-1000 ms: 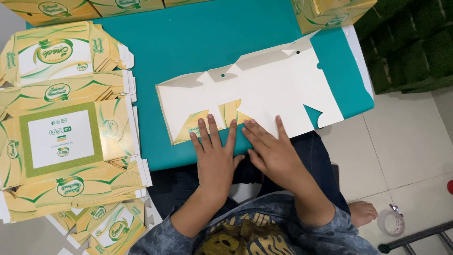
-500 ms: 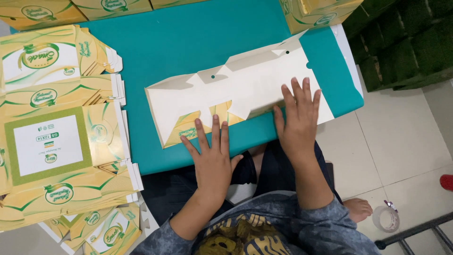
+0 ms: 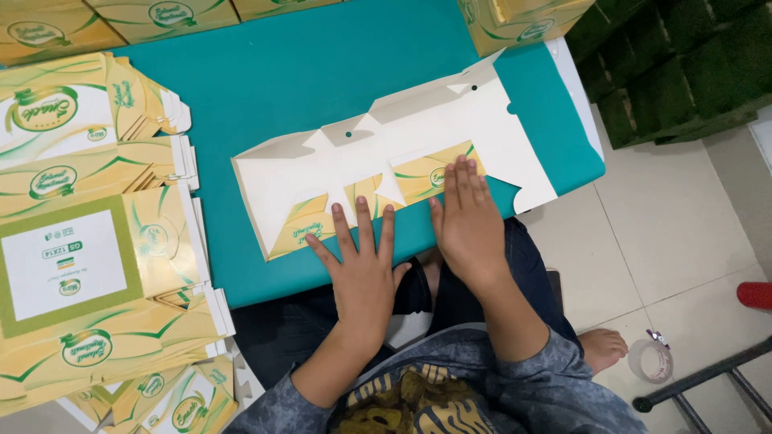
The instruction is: The person folds flat cardboard pieces into rectangular boxes on a teal table. They fold the side flaps, tuck the tabs into slots to form the box shape, and then place the finished box aside. The process is repeated with a second flat piece.
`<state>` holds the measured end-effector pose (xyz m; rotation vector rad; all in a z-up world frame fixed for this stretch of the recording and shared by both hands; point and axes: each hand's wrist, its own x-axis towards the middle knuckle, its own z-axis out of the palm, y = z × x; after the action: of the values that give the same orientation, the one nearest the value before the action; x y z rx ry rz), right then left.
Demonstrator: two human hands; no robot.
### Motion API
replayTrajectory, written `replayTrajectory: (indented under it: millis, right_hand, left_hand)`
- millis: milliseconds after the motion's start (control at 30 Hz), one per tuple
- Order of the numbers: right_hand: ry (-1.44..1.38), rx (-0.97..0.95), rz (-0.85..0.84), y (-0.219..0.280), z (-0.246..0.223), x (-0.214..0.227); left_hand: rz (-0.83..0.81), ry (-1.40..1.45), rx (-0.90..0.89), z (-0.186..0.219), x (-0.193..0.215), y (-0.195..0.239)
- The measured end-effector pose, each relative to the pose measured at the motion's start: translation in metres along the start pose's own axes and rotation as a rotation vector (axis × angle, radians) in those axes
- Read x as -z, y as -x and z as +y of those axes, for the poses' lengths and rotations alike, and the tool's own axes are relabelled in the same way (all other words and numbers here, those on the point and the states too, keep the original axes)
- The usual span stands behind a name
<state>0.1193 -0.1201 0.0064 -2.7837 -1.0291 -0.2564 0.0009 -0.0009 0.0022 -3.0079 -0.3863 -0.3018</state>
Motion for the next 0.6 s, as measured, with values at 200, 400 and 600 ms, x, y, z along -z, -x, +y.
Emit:
replayTrajectory:
  millis: [200,400,600]
  right_hand:
    - [-0.02,0.137,0.011,0.009,-0.031,-0.004]
    - [-0.083,0.22,-0.011,0.009,-0.031,0.004]
    - [-0.034,0.116,-0.037,0.017,0.022,0.038]
  left_hand:
    - [0.048,-0.003,0.009,0.002,-0.003,-0.001]
    - [0.102,0.005,0.005,0.001,-0.007,-0.002]
    - [0.098,0.07,-0.017,-0.002,-0.002,-0.002]
